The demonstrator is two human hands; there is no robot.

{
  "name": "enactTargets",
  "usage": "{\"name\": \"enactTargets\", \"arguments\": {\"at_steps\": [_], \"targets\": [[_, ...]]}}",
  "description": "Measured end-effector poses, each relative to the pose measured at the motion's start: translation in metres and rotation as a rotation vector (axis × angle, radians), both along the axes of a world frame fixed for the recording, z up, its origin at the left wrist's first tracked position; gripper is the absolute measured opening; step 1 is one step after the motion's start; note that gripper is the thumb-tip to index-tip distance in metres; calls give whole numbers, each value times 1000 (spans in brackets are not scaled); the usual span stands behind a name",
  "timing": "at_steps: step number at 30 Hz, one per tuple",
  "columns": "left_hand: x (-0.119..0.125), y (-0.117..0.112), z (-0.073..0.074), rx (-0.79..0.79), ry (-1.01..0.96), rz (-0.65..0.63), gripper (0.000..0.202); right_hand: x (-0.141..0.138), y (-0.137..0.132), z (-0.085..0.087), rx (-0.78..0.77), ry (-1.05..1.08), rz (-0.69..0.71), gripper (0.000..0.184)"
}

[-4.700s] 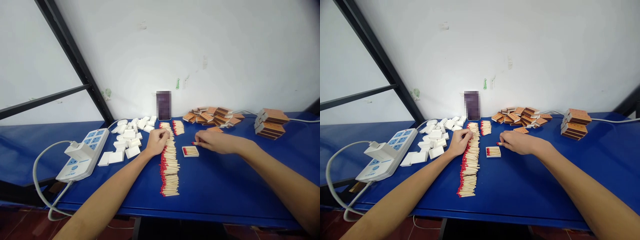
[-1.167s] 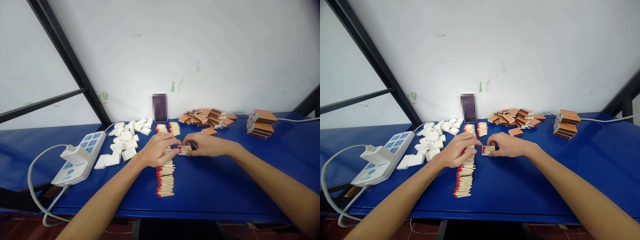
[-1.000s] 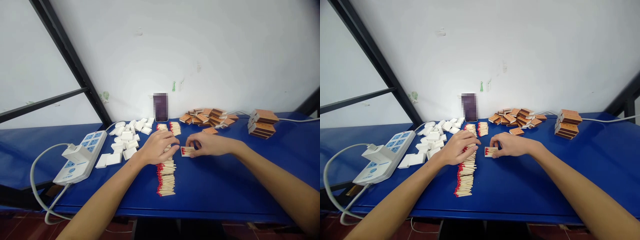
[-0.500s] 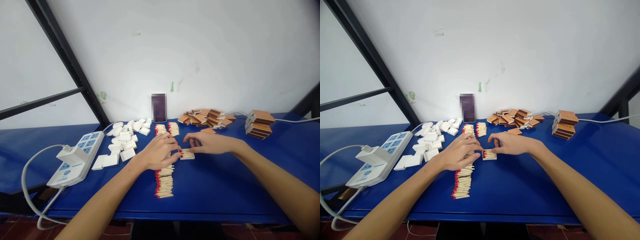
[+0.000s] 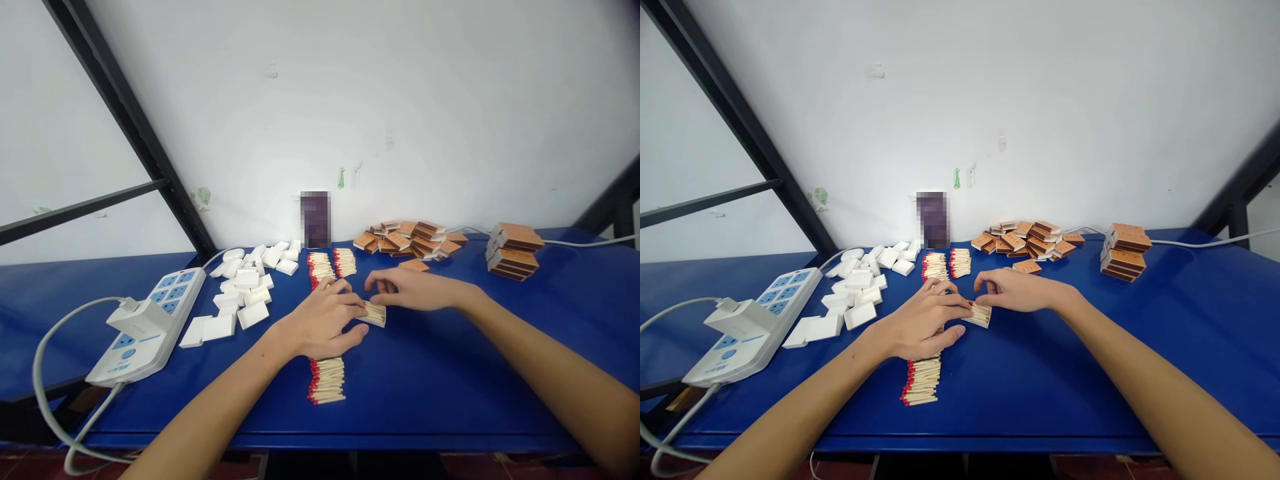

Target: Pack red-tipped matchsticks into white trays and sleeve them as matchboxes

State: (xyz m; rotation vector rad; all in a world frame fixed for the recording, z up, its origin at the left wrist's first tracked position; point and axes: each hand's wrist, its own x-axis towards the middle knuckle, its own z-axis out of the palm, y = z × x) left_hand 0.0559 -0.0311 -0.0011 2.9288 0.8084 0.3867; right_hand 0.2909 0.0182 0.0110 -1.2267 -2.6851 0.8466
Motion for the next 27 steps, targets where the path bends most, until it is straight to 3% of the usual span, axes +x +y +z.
{"name": "enactTargets", "arguments": {"at_steps": [4,7,11,14,17,23,27], "targets": [[0,1,-2,13,-8,8,34,20,13,3,351,-188,-226,20],[1,1,-3,31,-23,34,37,43,25,-1,411,-382,-314,28],[2,2,-3,14,12,32,36,57,33,-6,324,-479,-361,50],[3,1,-1,-5,22,30,35,53,29,-3,263,-421,-343,42],[3,1,1,-20,26,35,36,42,19,4,180,-321,-235,35],[4,-2,1,-22,46,45,36,18,1,7,-74,-210,7,41],[5,-5,2,-31,59,59,36,9,-3,5,-154,-178,22,39]]}}
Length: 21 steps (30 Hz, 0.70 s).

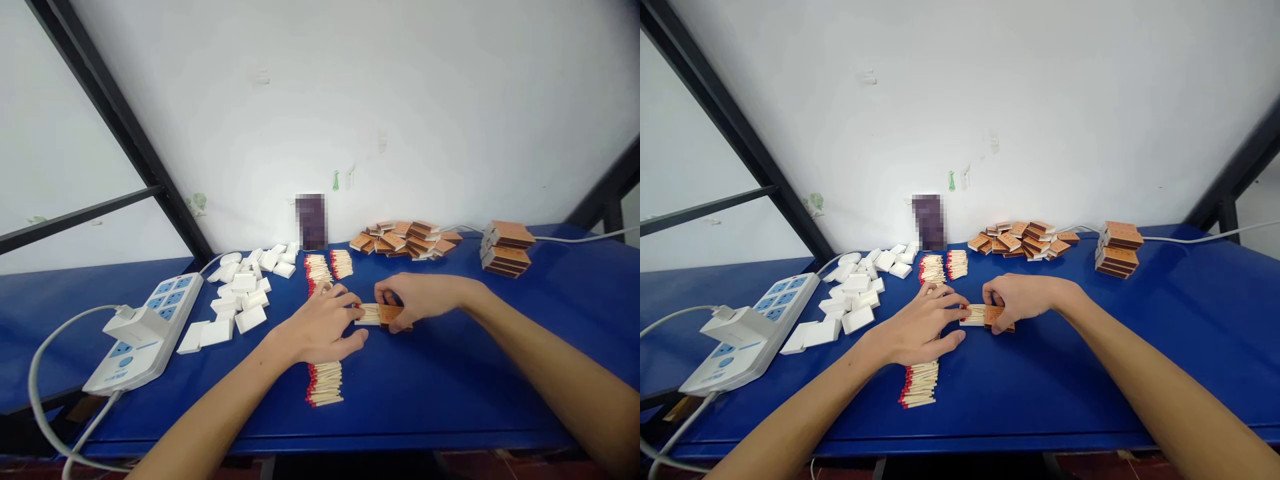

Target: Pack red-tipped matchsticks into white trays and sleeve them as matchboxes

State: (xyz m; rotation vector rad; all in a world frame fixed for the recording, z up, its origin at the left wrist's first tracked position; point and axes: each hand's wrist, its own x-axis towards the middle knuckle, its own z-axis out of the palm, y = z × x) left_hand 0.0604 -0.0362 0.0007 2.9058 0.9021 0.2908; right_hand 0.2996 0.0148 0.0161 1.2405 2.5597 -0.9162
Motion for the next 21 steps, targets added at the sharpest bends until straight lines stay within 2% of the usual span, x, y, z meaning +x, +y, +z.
{"name": "enactTargets", "arguments": {"at_steps": [7,13,18,21], "targets": [[1,-4,2,-6,38,15,34,2,3,0,62,30,12,32],[2,-5,2,8,30,13,34,-5,-2,2,144,63,48,35],[2,-5,2,9,9,16,34,-13,-7,-1,80,99,19,28],[-1,-2,1,32,-26,26,35,-12,-4,-3,130,110,38,30]]}}
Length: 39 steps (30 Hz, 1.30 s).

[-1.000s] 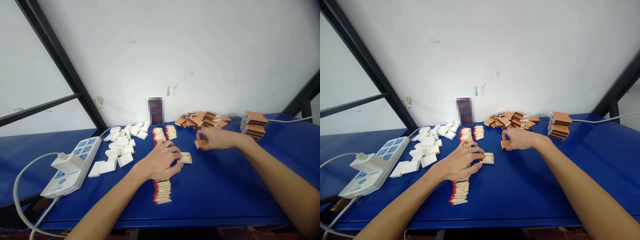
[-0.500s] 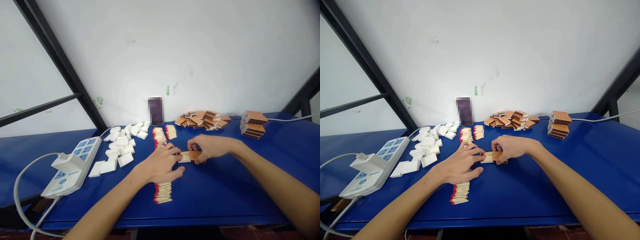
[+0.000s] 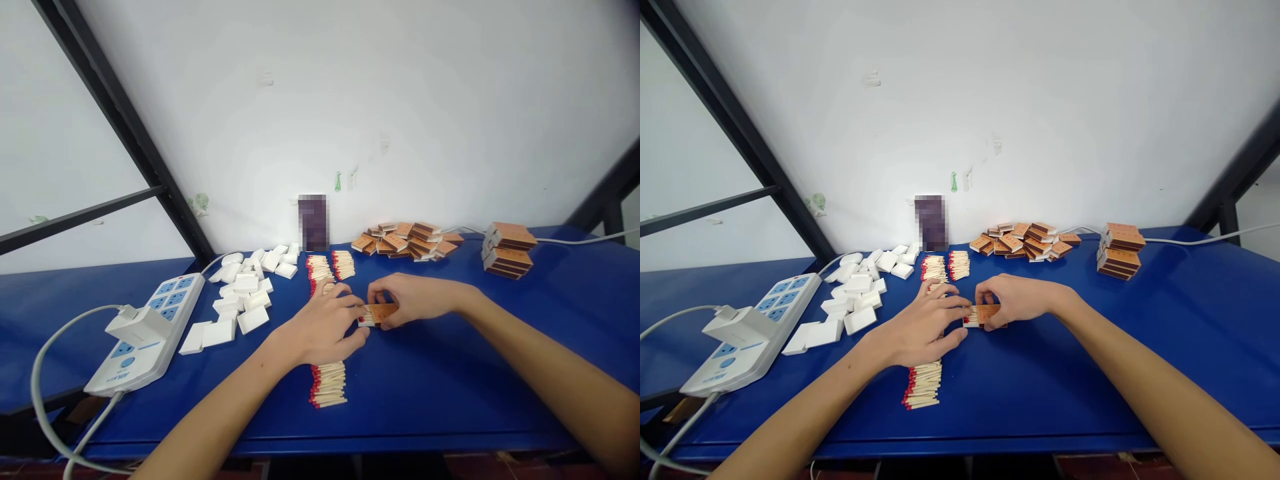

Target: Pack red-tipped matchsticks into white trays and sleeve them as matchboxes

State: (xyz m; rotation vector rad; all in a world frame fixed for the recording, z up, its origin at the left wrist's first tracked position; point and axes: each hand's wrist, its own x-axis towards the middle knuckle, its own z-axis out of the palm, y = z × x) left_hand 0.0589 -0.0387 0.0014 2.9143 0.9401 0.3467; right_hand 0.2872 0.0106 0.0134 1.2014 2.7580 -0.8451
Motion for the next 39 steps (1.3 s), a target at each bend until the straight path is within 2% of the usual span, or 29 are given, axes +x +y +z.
{"name": "enactTargets", "arguments": {"at_steps": [6,15,20,27,30,33,34,36,39], "targets": [[-4,5,-5,95,-6,36,31,5,3,1,4,-10,8,35],[3,1,-9,78,18,49,32,-5,-1,-7,107,47,35,33],[2,1,-7,107,11,43,32,-5,0,-8,122,53,31,31],[-1,10,-7,300,-160,16,30,1,2,-5,192,78,-23,36],[-5,16,-10,442,-236,35,27,27,1,2,261,157,-154,43],[-6,19,-12,505,-283,13,25,77,-2,10,491,146,-488,54],[-4,18,-12,506,-288,1,24,97,-4,13,588,98,-589,50],[0,16,-14,480,-292,-21,25,136,-6,16,693,-60,-696,39],[7,10,-16,404,-305,-43,25,183,-9,15,717,-156,-815,38]]}}
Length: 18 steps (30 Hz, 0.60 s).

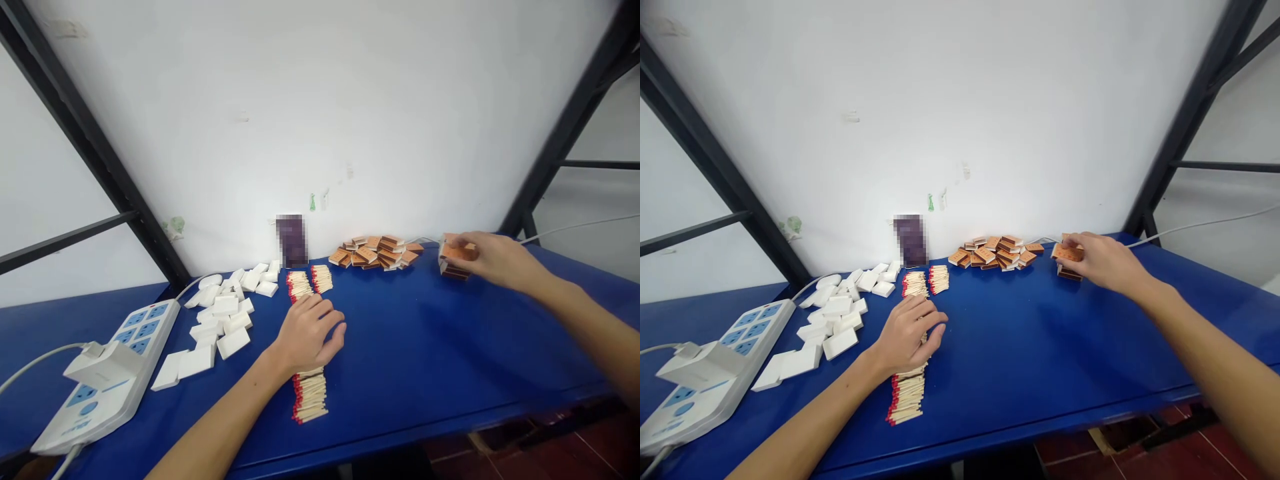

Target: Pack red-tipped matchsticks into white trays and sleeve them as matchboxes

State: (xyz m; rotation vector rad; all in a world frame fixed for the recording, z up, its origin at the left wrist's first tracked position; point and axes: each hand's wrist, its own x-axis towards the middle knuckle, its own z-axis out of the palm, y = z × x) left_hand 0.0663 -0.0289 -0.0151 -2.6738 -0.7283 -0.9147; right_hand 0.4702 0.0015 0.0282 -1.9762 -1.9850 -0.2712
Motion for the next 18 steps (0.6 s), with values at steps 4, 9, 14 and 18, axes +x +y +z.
{"name": "enactTargets", "arguments": {"at_steps": [4,9,14,18], "targets": [[1,-3,1,-86,-71,-24,27,30,-1,-11,-10,-5,-14,39],[-8,3,3,-146,-137,40,32,38,6,-34,-12,1,71,41],[-23,17,1,-185,-144,242,38,37,11,-50,71,34,62,37],[-36,30,-3,-198,-209,401,41,27,5,-47,86,73,-37,35]]}}
